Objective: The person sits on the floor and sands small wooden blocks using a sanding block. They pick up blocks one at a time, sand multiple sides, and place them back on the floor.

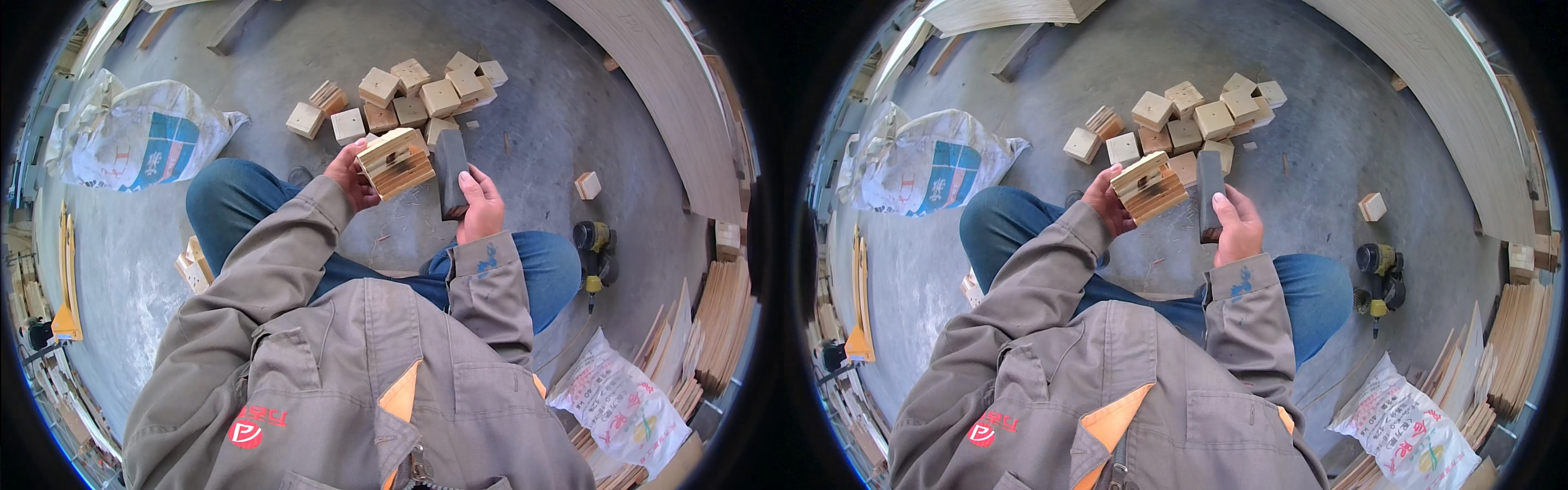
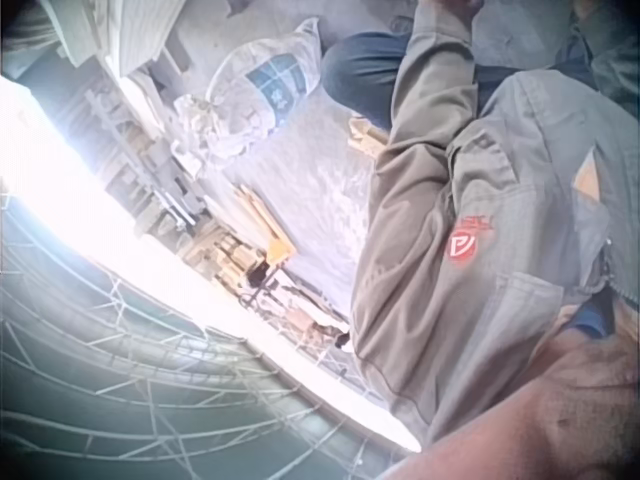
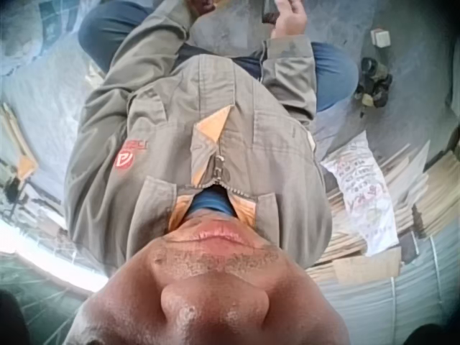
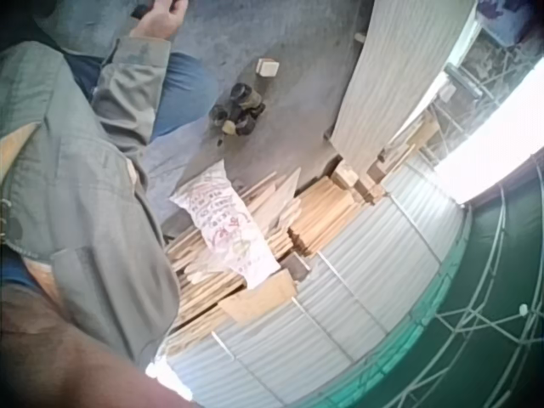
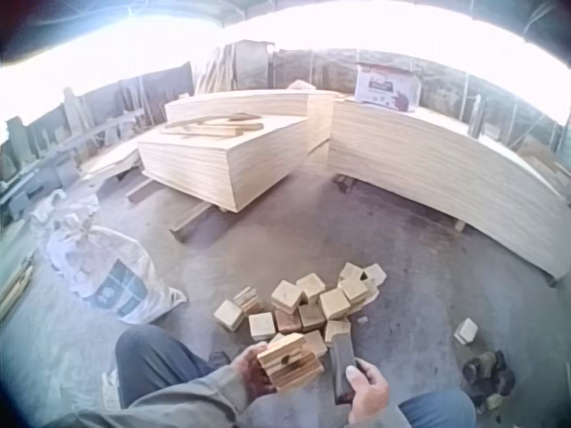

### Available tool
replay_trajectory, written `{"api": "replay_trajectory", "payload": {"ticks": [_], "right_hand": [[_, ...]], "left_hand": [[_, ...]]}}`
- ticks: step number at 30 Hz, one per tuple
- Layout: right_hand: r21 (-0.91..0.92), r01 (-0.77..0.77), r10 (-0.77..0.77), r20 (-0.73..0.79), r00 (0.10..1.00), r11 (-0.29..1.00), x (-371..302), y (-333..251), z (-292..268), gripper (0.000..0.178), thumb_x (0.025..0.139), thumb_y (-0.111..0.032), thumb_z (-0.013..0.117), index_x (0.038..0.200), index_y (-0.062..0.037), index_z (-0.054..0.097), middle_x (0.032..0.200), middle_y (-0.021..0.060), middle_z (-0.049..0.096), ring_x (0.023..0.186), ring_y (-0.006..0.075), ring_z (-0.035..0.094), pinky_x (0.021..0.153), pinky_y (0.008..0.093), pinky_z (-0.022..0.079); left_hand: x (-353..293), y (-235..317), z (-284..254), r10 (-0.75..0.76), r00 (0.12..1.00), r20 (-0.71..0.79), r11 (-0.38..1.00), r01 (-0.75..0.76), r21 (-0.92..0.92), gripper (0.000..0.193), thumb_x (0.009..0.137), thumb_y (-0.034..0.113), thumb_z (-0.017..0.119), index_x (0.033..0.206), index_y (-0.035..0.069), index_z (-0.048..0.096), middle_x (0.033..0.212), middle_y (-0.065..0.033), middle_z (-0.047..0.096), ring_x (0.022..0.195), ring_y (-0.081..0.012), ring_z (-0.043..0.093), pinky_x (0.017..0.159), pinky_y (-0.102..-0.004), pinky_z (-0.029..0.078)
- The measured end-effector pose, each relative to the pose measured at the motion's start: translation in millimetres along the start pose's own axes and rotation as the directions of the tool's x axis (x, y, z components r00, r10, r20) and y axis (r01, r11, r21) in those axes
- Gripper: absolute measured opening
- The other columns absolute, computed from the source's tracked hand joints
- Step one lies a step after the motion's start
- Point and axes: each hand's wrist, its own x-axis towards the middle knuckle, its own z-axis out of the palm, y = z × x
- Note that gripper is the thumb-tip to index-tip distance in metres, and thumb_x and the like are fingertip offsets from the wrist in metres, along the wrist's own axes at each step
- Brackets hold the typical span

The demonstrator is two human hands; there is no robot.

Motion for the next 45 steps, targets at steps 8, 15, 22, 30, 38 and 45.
{"api": "replay_trajectory", "payload": {"ticks": [8, 15, 22, 30, 38, 45], "right_hand": [[0.062, -0.007, -0.002, 0.141, 0.99, 0.998, 0.8, 12.0, 1.5, 0.035, 0.101, -0.01, 0.065, 0.132, 0.0057, 0.063, 0.121, 0.0116, 0.071, 0.105, 0.0177, 0.067, 0.089, 0.0312, 0.057], [0.018, -0.046, 0.043, 0.149, 0.988, 0.999, -1.0, 9.3, 1.8, 0.034, 0.103, -0.009, 0.061, 0.133, 0.0065, 0.062, 0.12, 0.0132, 0.071, 0.107, 0.0185, 0.069, 0.095, 0.0332, 0.057], [-0.004, -0.033, 0.033, 0.136, 0.99, 0.999, 1.2, 12.5, 0.1, 0.034, 0.103, -0.01, 0.062, 0.133, 0.0067, 0.062, 0.12, 0.013, 0.071, 0.107, 0.0186, 0.069, 0.095, 0.0327, 0.057], [0.018, -0.023, 0.02, 0.129, 0.991, 1.0, 2.7, 14.2, -0.6, 0.035, 0.101, -0.011, 0.065, 0.131, 0.0066, 0.064, 0.121, 0.0127, 0.071, 0.109, 0.0187, 0.066, 0.097, 0.0324, 0.053], [0.002, 0.01, -0.01, 0.087, 0.996, 1.0, 6.4, 17.4, -1.7, 0.035, 0.101, -0.01, 0.065, 0.131, 0.0073, 0.064, 0.119, 0.0124, 0.071, 0.104, 0.0176, 0.067, 0.088, 0.031, 0.057], [0.026, 0.01, -0.011, 0.042, 0.999, 1.0, 6.9, 14.4, -0.7, 0.034, 0.1, -0.008, 0.065, 0.131, 0.0081, 0.064, 0.121, 0.0136, 0.071, 0.106, 0.018, 0.067, 0.094, 0.0309, 0.054]], "left_hand": [[7.1, -2.5, -2.4, -0.111, 0.994, -0.018, 0.981, 0.113, 0.161, 0.068, 0.087, 0.081, 0.055, 0.119, 0.023, 0.072, 0.098, 0.0011, 0.07, 0.078, -0.0163, 0.058, 0.065, -0.0283, 0.039], [6.2, -3.6, 0.8, -0.112, 0.993, -0.046, 0.97, 0.12, 0.21, 0.07, 0.087, 0.085, 0.048, 0.115, 0.025, 0.072, 0.087, 0.0028, 0.065, 0.068, -0.0146, 0.044, 0.06, -0.0287, 0.029], [9.3, -4.0, -1.1, -0.124, 0.991, -0.059, 0.968, 0.134, 0.214, 0.071, 0.087, 0.086, 0.047, 0.108, 0.023, 0.072, 0.084, 0.0005, 0.064, 0.066, -0.0154, 0.042, 0.058, -0.0293, 0.029], [10.6, -4.4, -4.7, -0.124, 0.991, -0.05, 0.972, 0.132, 0.197, 0.071, 0.084, 0.084, 0.055, 0.103, 0.018, 0.074, 0.089, -0.0046, 0.068, 0.068, -0.0196, 0.054, 0.062, -0.0312, 0.041], [-7.1, -5.6, 8.7, -0.027, 0.999, -0.042, 0.996, 0.03, 0.079, 0.072, 0.086, 0.072, 0.067, 0.127, 0.012, 0.068, 0.12, -0.0122, 0.067, 0.103, -0.0289, 0.066, 0.087, -0.0447, 0.057], [-11.7, -8.1, 13.7, -0.02, 0.999, -0.031, 0.998, 0.022, 0.061, 0.072, 0.089, 0.063, 0.069, 0.14, 0.013, 0.059, 0.131, -0.0139, 0.064, 0.121, -0.0308, 0.064, 0.095, -0.0506, 0.058]]}}
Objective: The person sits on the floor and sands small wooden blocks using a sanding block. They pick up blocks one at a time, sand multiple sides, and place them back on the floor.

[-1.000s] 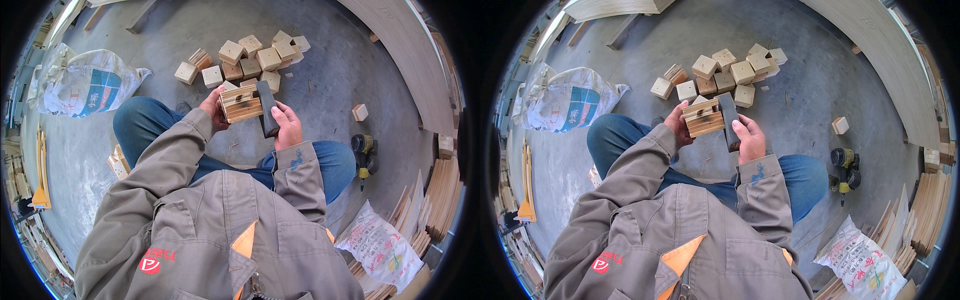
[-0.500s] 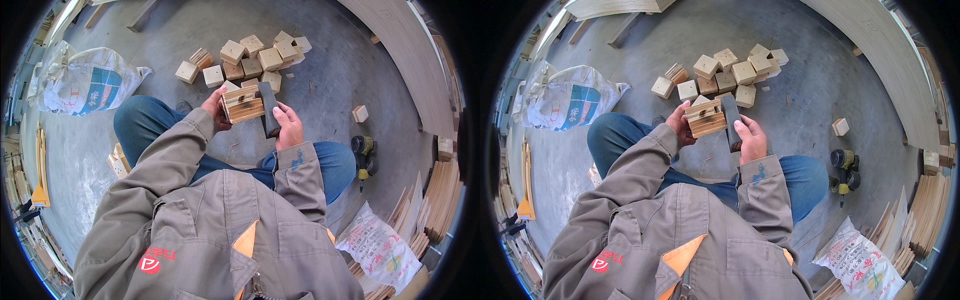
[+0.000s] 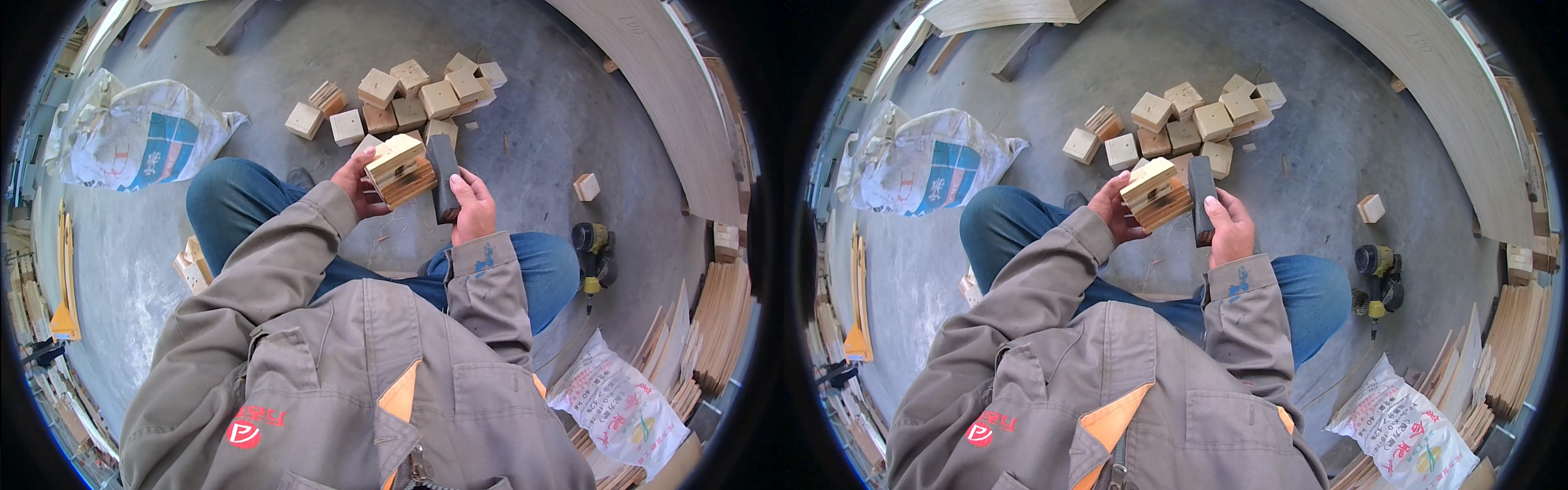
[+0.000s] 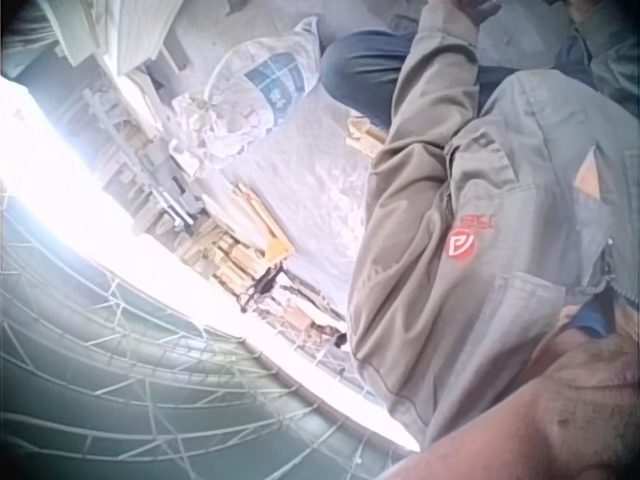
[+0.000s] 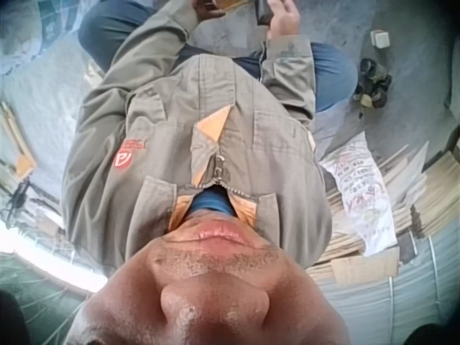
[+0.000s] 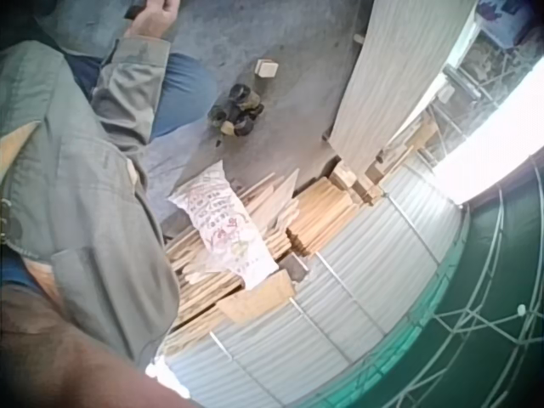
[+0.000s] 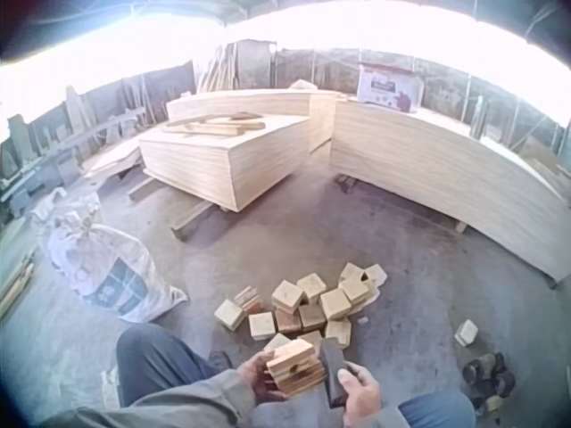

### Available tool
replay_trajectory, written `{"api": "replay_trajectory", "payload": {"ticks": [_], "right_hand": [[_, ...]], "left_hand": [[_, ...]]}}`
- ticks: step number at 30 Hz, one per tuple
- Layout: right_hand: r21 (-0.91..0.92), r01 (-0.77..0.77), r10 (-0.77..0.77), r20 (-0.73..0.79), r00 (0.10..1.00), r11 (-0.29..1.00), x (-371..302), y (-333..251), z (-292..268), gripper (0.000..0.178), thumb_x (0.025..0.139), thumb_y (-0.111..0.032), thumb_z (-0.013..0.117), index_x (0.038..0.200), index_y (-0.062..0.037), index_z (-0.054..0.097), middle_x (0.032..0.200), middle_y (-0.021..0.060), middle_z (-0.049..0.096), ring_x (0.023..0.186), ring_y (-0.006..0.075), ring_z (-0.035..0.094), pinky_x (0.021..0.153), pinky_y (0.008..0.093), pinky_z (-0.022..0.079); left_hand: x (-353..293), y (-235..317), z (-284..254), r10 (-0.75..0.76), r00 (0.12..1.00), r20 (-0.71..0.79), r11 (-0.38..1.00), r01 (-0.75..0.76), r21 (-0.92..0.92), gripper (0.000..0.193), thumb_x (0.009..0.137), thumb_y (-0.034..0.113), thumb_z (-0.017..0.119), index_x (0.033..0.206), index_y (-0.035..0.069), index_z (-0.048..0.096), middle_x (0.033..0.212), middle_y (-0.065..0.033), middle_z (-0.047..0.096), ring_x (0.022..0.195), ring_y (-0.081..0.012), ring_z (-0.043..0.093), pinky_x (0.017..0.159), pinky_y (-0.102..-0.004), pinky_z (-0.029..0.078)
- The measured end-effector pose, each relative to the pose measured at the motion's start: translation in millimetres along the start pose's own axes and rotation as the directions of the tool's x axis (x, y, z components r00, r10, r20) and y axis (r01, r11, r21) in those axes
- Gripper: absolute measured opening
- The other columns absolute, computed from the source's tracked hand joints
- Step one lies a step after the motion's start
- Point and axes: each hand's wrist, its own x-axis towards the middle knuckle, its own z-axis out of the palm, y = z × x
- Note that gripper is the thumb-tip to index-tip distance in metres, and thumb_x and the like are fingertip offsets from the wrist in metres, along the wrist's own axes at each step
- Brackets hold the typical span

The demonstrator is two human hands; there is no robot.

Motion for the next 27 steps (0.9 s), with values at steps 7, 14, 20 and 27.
{"api": "replay_trajectory", "payload": {"ticks": [7, 14, 20, 27], "right_hand": [[-0.038, 0.084, -0.085, -0.043, 0.995, 0.996, 9.3, 11.2, -8.8, 0.037, 0.099, -0.008, 0.067, 0.132, 0.0085, 0.063, 0.12, 0.0135, 0.071, 0.108, 0.0186, 0.066, 0.093, 0.0294, 0.054], [-0.264, 0.234, -0.279, -0.148, 0.949, 0.936, 5.0, 0.8, 4.4, 0.056, 0.097, -0.01, 0.07, 0.147, 0.0057, 0.05, 0.137, 0.0175, 0.061, 0.114, 0.0226, 0.064, 0.097, 0.0322, 0.054], [-0.619, 0.654, -0.639, 0.3, 0.708, 0.435, -10.4, -4.4, 18.0, 0.072, 0.086, -0.012, 0.079, 0.15, 0.003, 0.05, 0.153, 0.0248, 0.048, 0.139, 0.0382, 0.05, 0.117, 0.0445, 0.041], [-0.673, 0.697, -0.632, 0.432, 0.643, 0.249, -13.0, 19.6, 35.9, 0.069, 0.084, -0.014, 0.079, 0.148, -0.0056, 0.056, 0.155, 0.0271, 0.045, 0.132, 0.045, 0.051, 0.113, 0.0493, 0.041]], "left_hand": [[8.3, -6.4, -7.5, 0.065, 0.984, 0.163, 0.997, -0.057, -0.053, 0.075, 0.089, 0.052, 0.074, 0.147, 0.011, 0.05, 0.135, -0.0193, 0.06, 0.12, -0.0371, 0.064, 0.098, -0.0547, 0.058], [6.0, -8.9, 0.3, 0.139, 0.986, 0.087, 0.988, -0.132, -0.077, 0.074, 0.088, 0.042, 0.077, 0.148, 0.01, 0.047, 0.132, -0.0158, 0.063, 0.118, -0.0365, 0.066, 0.098, -0.0554, 0.057], [7.5, -5.1, 11.6, 0.186, 0.981, 0.058, 0.965, -0.171, -0.199, 0.068, 0.091, 0.04, 0.074, 0.148, 0.012, 0.049, 0.132, -0.0136, 0.067, 0.116, -0.0292, 0.07, 0.087, -0.0464, 0.065], [8.2, -6.1, 23.3, 0.186, 0.979, 0.087, 0.947, -0.155, -0.282, 0.057, 0.094, 0.042, 0.069, 0.14, 0.01, 0.058, 0.126, -0.012, 0.071, 0.11, -0.0277, 0.073, 0.088, -0.0444, 0.066]]}}
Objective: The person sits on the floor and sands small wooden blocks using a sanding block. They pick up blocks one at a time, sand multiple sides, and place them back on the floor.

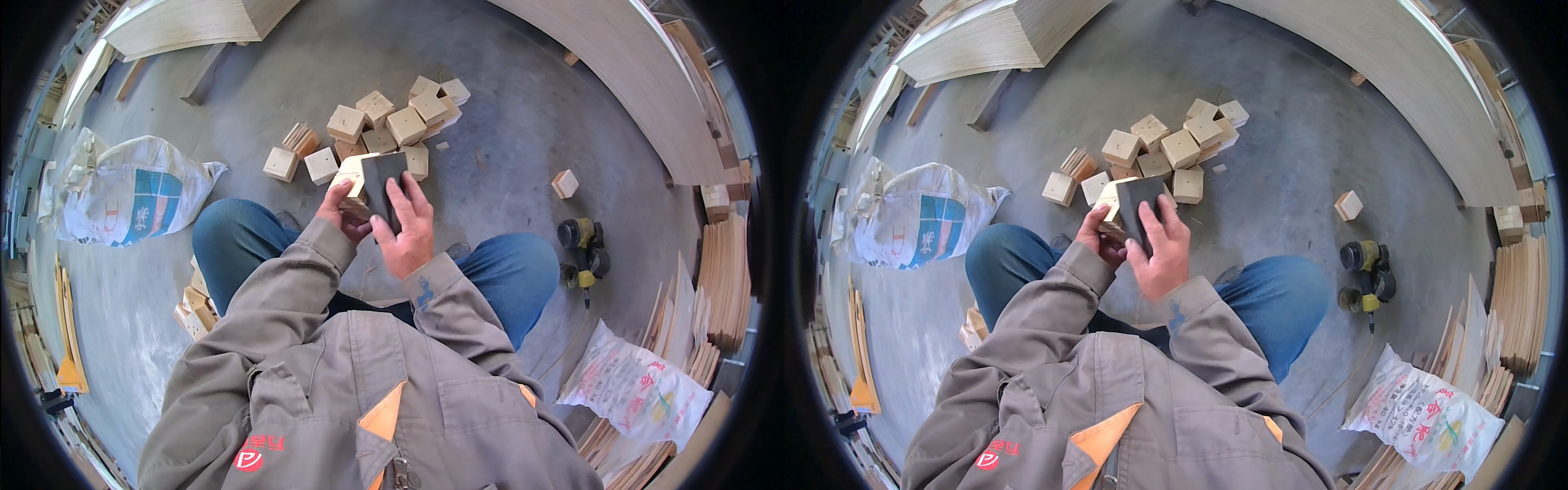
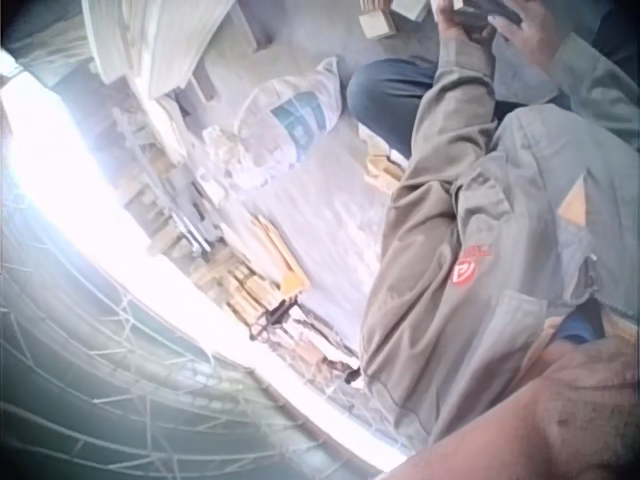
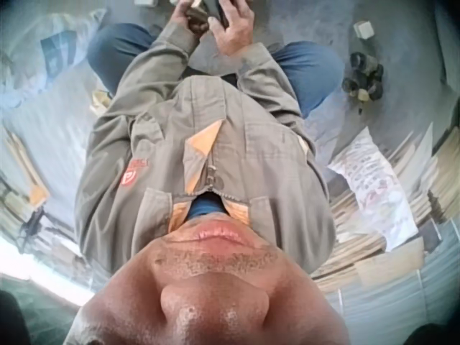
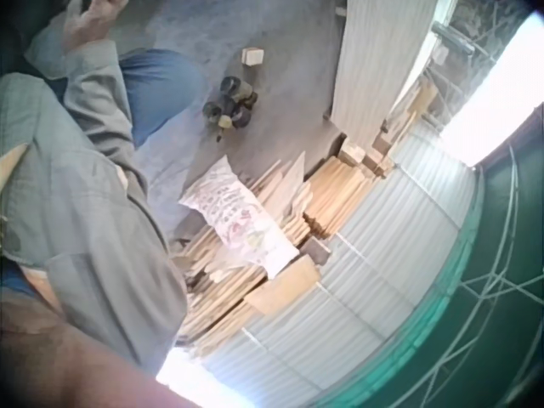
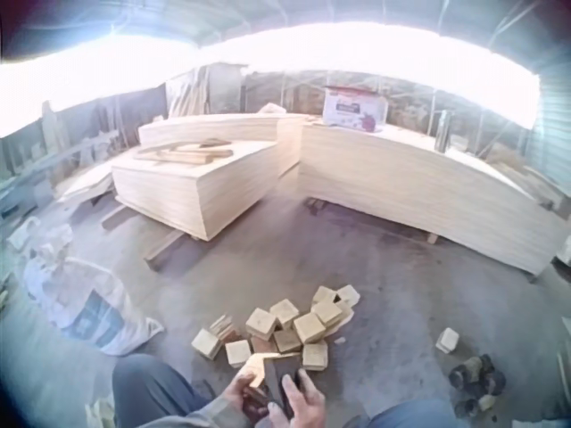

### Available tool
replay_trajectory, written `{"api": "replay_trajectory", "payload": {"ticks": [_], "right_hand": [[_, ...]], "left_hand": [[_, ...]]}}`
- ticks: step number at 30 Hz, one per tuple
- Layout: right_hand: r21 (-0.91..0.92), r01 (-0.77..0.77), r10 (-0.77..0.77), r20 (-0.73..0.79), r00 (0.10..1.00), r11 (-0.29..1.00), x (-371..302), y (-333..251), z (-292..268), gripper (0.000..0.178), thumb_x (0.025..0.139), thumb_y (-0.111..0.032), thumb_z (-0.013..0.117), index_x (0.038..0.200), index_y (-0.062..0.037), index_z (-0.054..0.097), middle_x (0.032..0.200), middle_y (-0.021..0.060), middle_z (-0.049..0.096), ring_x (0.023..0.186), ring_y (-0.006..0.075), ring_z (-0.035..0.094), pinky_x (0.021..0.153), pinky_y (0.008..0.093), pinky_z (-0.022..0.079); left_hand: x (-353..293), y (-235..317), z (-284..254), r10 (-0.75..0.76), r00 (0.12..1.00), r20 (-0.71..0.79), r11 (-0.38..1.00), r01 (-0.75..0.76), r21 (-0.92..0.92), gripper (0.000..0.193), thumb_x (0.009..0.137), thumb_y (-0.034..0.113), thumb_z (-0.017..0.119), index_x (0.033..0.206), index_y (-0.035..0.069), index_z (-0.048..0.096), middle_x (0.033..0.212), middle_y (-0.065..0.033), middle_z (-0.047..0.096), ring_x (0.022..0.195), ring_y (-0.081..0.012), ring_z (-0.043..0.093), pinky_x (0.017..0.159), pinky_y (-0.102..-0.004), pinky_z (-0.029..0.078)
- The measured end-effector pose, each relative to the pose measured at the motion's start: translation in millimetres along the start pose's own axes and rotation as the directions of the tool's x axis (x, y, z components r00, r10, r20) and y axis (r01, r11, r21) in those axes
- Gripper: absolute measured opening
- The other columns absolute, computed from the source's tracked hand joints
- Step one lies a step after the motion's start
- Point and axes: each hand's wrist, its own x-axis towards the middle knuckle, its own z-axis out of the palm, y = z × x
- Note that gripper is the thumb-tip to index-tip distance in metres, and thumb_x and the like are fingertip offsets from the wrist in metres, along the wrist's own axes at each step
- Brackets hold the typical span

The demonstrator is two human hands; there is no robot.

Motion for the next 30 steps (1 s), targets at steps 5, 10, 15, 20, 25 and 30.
{"api": "replay_trajectory", "payload": {"ticks": [5, 10, 15, 20, 25, 30], "right_hand": [[-0.02, -0.295, 0.293, -0.056, 0.954, 0.955, 12.5, 37.2, -1.2, 0.065, 0.086, -0.018, 0.075, 0.148, -0.0045, 0.057, 0.152, 0.0279, 0.048, 0.128, 0.0467, 0.053, 0.111, 0.0477, 0.043], [0.03, 0.007, -0.009, 0.052, 0.999, 1.0, -6.9, 4.0, 1.6, 0.066, 0.084, -0.019, 0.076, 0.147, -0.0056, 0.058, 0.151, 0.0302, 0.048, 0.127, 0.0482, 0.054, 0.111, 0.0521, 0.043], [0.067, -0.021, 0.019, 0.026, 0.999, 0.998, -3.2, 8.2, 2.9, 0.064, 0.083, -0.017, 0.077, 0.145, -0.0083, 0.06, 0.152, 0.0282, 0.048, 0.129, 0.0466, 0.053, 0.112, 0.0519, 0.042], [-0.011, -0.253, 0.252, -0.057, 0.966, 0.967, 3.2, 44.2, 2.2, 0.065, 0.083, -0.017, 0.076, 0.145, -0.0071, 0.06, 0.151, 0.0271, 0.05, 0.124, 0.0448, 0.055, 0.11, 0.0504, 0.044], [0.09, 0.119, -0.128, 0.095, 0.987, 0.989, -10.5, -6.4, -0.1, 0.063, 0.081, -0.017, 0.077, 0.141, -0.0093, 0.062, 0.151, 0.0261, 0.049, 0.122, 0.0477, 0.054, 0.109, 0.0513, 0.044], [0.038, -0.048, 0.048, -0.007, 0.999, 0.998, 2.3, 14.7, -0.4, 0.063, 0.079, -0.017, 0.077, 0.14, -0.0086, 0.064, 0.15, 0.0256, 0.05, 0.123, 0.0455, 0.056, 0.108, 0.0504, 0.045]], "left_hand": [[1.3, -17.2, -5.1, -0.021, 0.996, -0.088, 0.988, 0.034, 0.152, 0.064, 0.093, 0.044, 0.069, 0.145, 0.012, 0.053, 0.128, -0.0123, 0.069, 0.114, -0.0313, 0.071, 0.082, -0.0509, 0.067], [18.3, 1.7, -26.3, 0.01, 0.999, -0.032, 1.0, -0.011, -0.009, 0.06, 0.093, 0.045, 0.069, 0.141, 0.012, 0.057, 0.126, -0.0111, 0.071, 0.105, -0.0302, 0.074, 0.081, -0.0488, 0.067], [2.5, 8.2, -7.9, 0.026, 0.998, -0.055, 0.999, -0.024, 0.038, 0.061, 0.091, 0.046, 0.07, 0.139, 0.01, 0.059, 0.126, -0.0117, 0.071, 0.105, -0.03, 0.073, 0.083, -0.0501, 0.066], [-5.8, -10.1, -6.9, 0.009, 0.996, -0.093, 0.987, 0.006, 0.16, 0.066, 0.092, 0.047, 0.069, 0.147, 0.015, 0.052, 0.135, -0.0121, 0.065, 0.117, -0.0326, 0.069, 0.089, -0.0535, 0.064], [19.8, 14.8, -30.2, 0.025, 0.992, -0.122, 0.999, -0.029, -0.027, 0.058, 0.092, 0.05, 0.068, 0.138, 0.015, 0.062, 0.13, -0.0123, 0.07, 0.114, -0.0313, 0.071, 0.088, -0.0536, 0.064], [9.1, 3.6, -16.1, -0.011, 0.998, -0.057, 0.999, 0.013, 0.03, 0.058, 0.092, 0.048, 0.067, 0.139, 0.016, 0.06, 0.128, -0.0097, 0.07, 0.112, -0.03, 0.071, 0.087, -0.0519, 0.064]]}}
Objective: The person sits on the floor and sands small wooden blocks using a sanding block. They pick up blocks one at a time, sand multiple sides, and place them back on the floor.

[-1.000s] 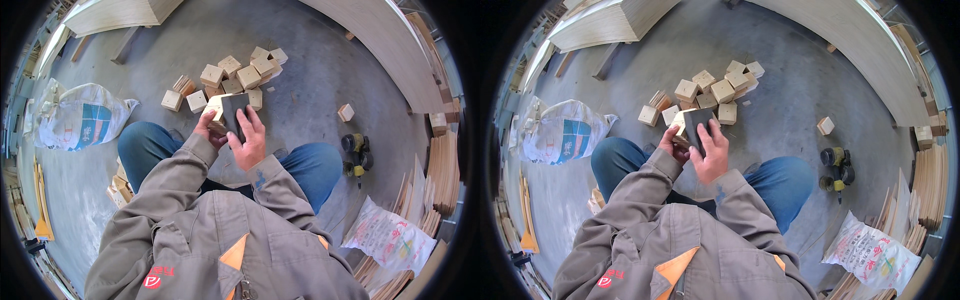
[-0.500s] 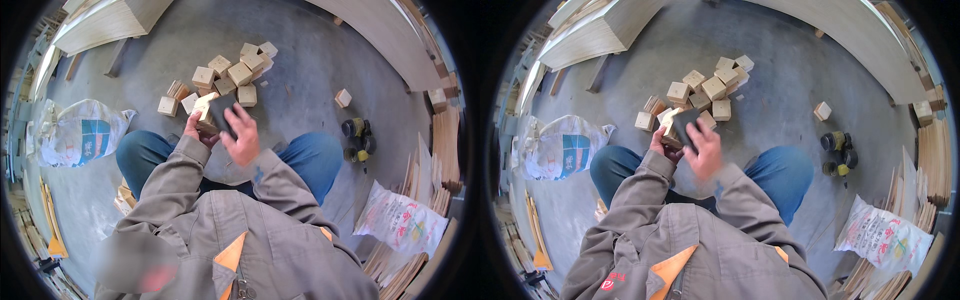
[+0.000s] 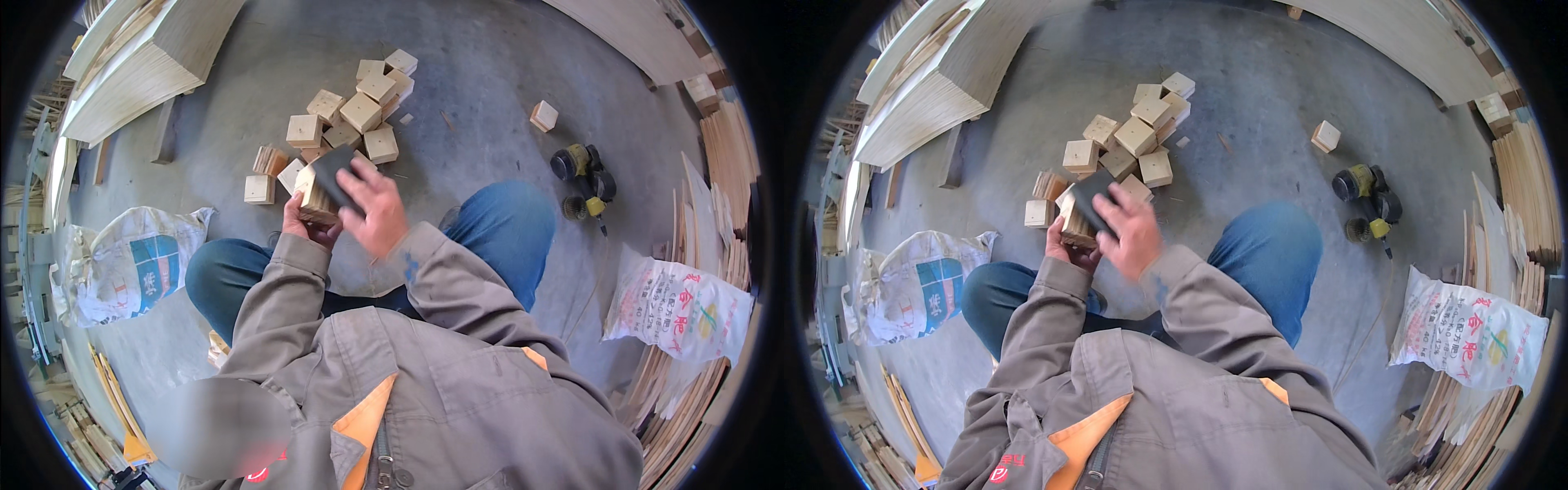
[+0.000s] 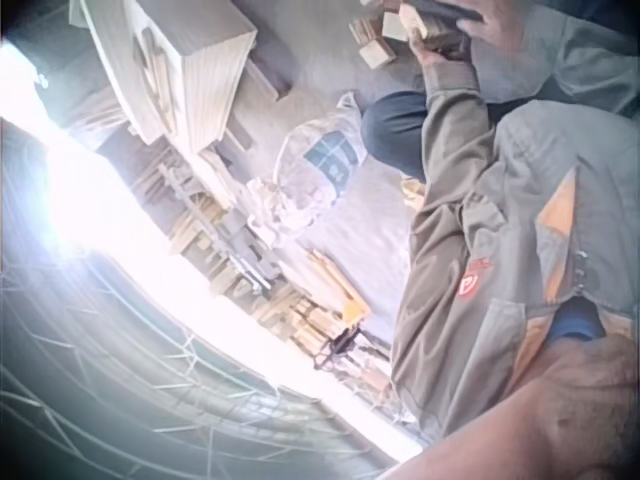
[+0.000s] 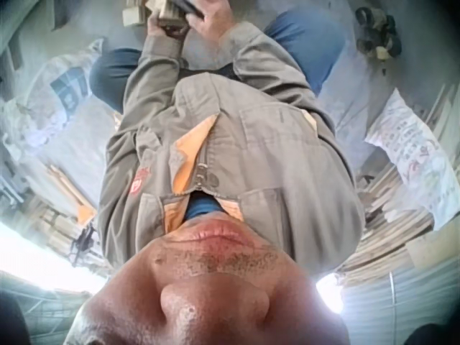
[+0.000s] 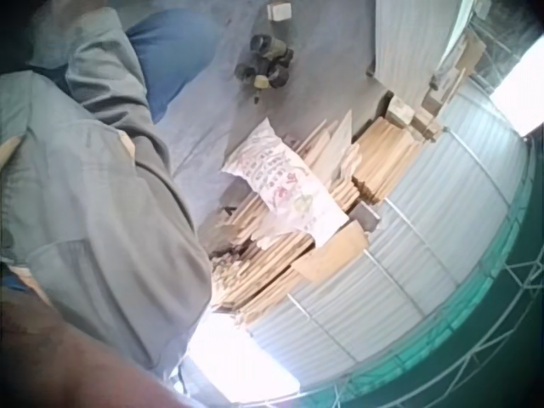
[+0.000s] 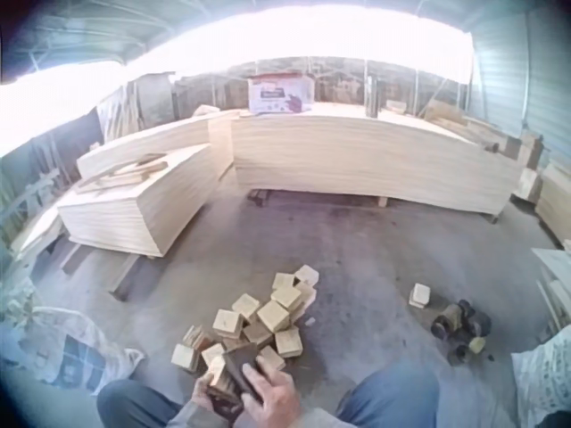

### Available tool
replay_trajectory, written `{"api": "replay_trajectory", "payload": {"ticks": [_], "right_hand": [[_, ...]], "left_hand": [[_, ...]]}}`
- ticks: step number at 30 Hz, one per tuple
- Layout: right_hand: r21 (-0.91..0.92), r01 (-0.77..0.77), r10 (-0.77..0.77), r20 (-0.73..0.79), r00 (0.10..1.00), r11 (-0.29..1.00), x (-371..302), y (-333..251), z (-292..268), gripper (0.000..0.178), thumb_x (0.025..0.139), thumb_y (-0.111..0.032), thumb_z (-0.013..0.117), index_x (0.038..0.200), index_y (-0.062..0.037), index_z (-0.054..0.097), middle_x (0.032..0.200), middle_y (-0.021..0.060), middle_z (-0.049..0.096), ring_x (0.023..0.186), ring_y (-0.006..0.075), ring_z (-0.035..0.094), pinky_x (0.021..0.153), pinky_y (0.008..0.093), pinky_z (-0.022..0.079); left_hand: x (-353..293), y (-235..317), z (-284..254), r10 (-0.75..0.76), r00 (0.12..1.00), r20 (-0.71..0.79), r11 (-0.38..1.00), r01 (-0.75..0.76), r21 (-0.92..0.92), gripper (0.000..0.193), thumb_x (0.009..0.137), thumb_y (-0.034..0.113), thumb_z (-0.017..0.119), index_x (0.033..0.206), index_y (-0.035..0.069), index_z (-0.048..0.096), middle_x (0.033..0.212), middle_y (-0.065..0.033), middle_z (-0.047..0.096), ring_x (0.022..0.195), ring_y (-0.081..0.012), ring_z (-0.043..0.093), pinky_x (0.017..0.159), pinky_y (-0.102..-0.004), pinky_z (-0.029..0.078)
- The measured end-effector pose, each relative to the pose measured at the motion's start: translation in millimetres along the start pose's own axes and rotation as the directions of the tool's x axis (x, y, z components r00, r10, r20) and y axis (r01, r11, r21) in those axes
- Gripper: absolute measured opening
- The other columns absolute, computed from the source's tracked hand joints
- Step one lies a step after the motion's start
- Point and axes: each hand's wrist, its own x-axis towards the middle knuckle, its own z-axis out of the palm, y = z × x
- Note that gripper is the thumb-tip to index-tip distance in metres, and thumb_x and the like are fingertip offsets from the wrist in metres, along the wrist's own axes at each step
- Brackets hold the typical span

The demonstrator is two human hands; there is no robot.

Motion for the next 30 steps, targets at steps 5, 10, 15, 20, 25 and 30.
{"api": "replay_trajectory", "payload": {"ticks": [5, 10, 15, 20, 25, 30], "right_hand": [[-0.092, -0.255, 0.244, -0.115, 0.963, 0.963, 4.6, 31.7, -3.1, 0.062, 0.081, -0.019, 0.075, 0.14, -0.0068, 0.063, 0.145, 0.0266, 0.055, 0.121, 0.0449, 0.058, 0.107, 0.0498, 0.046], [0.064, 0.155, -0.161, 0.098, 0.982, 0.986, -11.2, -25.8, -5.8, 0.063, 0.079, -0.017, 0.079, 0.14, -0.0128, 0.064, 0.15, 0.0231, 0.051, 0.123, 0.0443, 0.056, 0.108, 0.0523, 0.045], [-0.005, 0.078, -0.078, 0.006, 0.997, 0.997, 4.1, -3.9, -9.1, 0.061, 0.081, -0.016, 0.077, 0.14, -0.0104, 0.063, 0.149, 0.0239, 0.053, 0.123, 0.0431, 0.057, 0.108, 0.0499, 0.045], [-0.083, -0.238, 0.225, -0.14, 0.964, 0.968, 11.7, 34.6, -11.8, 0.059, 0.083, -0.018, 0.075, 0.14, -0.008, 0.063, 0.147, 0.0254, 0.054, 0.123, 0.0443, 0.057, 0.107, 0.0504, 0.045], [0.037, 0.172, -0.174, 0.043, 0.984, 0.984, -7.6, -18.0, -11.7, 0.061, 0.08, -0.018, 0.08, 0.139, -0.0134, 0.064, 0.149, 0.0195, 0.052, 0.122, 0.0414, 0.055, 0.108, 0.0515, 0.045], [0.031, 0.245, -0.247, 0.067, 0.967, 0.969, -3.1, -15.7, -7.5, 0.06, 0.079, -0.016, 0.08, 0.136, -0.014, 0.065, 0.149, 0.0181, 0.052, 0.124, 0.0409, 0.053, 0.108, 0.0504, 0.045]], "left_hand": [[-10.3, -18.2, 9.6, 0.005, 1.0, -0.011, 0.991, -0.003, 0.135, 0.064, 0.093, 0.048, 0.067, 0.147, 0.017, 0.053, 0.138, -0.0119, 0.064, 0.12, -0.0338, 0.067, 0.091, -0.0575, 0.062], [30.6, 5.2, -24.3, 0.01, 0.966, 0.257, 0.998, 0.008, -0.066, 0.059, 0.096, 0.053, 0.061, 0.136, 0.009, 0.063, 0.13, -0.0132, 0.069, 0.118, -0.0323, 0.068, 0.098, -0.0484, 0.061], [11.4, -4.0, -9.8, -0.042, 0.996, 0.079, 0.999, 0.039, 0.034, 0.06, 0.094, 0.052, 0.063, 0.141, 0.015, 0.06, 0.132, -0.0124, 0.068, 0.12, -0.0317, 0.067, 0.093, -0.0543, 0.062], [-15.7, -16.6, 16.0, -0.036, 0.999, 0.034, 0.978, 0.029, 0.204, 0.063, 0.093, 0.047, 0.066, 0.148, 0.019, 0.053, 0.139, -0.0091, 0.064, 0.123, -0.033, 0.066, 0.092, -0.0561, 0.062], [14.6, -2.2, -3.1, -0.016, 0.989, 0.148, 0.991, 0.035, -0.125, 0.059, 0.095, 0.049, 0.063, 0.139, 0.01, 0.062, 0.13, -0.0126, 0.069, 0.117, -0.032, 0.068, 0.097, -0.0494, 0.06], [18.8, 5.0, -14.6, 0.011, 0.965, 0.262, 0.994, 0.019, -0.112, 0.058, 0.093, 0.048, 0.064, 0.139, 0.012, 0.063, 0.13, -0.0117, 0.07, 0.118, -0.0325, 0.068, 0.098, -0.0494, 0.06]]}}
